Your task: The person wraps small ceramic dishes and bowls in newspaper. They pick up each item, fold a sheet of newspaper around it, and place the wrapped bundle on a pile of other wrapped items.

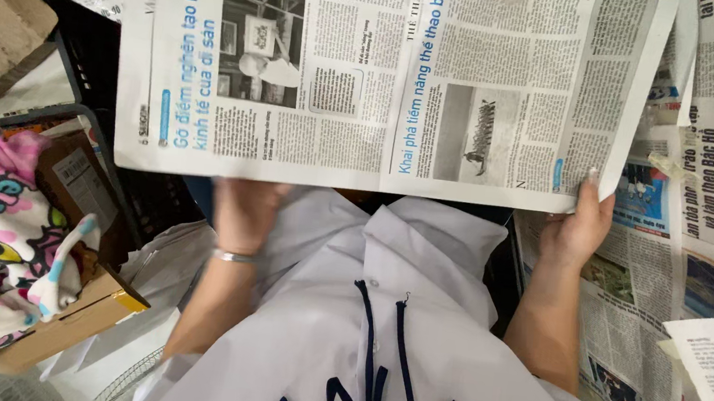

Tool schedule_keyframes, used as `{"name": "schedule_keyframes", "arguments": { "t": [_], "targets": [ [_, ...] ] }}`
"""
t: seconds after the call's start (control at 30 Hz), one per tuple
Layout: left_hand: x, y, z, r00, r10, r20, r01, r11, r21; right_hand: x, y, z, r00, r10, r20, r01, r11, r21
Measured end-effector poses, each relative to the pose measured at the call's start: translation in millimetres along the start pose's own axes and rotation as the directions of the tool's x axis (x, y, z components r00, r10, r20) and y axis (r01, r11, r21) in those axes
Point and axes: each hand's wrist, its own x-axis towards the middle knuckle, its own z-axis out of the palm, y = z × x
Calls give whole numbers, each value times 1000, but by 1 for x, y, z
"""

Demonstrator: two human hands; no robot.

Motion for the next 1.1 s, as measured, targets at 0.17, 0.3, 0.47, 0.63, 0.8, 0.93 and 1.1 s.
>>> {"name": "schedule_keyframes", "arguments": {
  "t": [0.17, 0.3, 0.47, 0.63, 0.8, 0.93, 1.1],
  "targets": [
    [16, -48, 25, 933, -275, 233, 137, 869, 475, -8, -8, 11, 999, -11, 33, 9, 999, 48],
    [38, -65, 56, 926, -376, -10, 330, 799, 502, -27, -19, 33, 980, 196, 46, -200, 918, 341],
    [32, -76, 78, 892, -449, 59, 415, 863, 289, -82, -3, 56, 856, 454, 246, -437, 891, -123],
    [15, -90, 79, 913, -406, 48, 366, 863, 350, -87, 37, 85, 641, 716, 275, -550, 679, -487],
    [12, -105, 72, 921, -374, 111, 281, 834, 475, -90, 62, 101, 738, 643, 204, -503, 727, -468],
    [15, -115, 66, 933, -347, 96, 253, 821, 512, -96, 74, 99, 751, 563, 344, -414, 808, -419],
    [15, -119, 59, 919, -379, 109, 287, 831, 477, -95, 84, 91, 780, 531, 330, -391, 826, -406]
  ]
}}
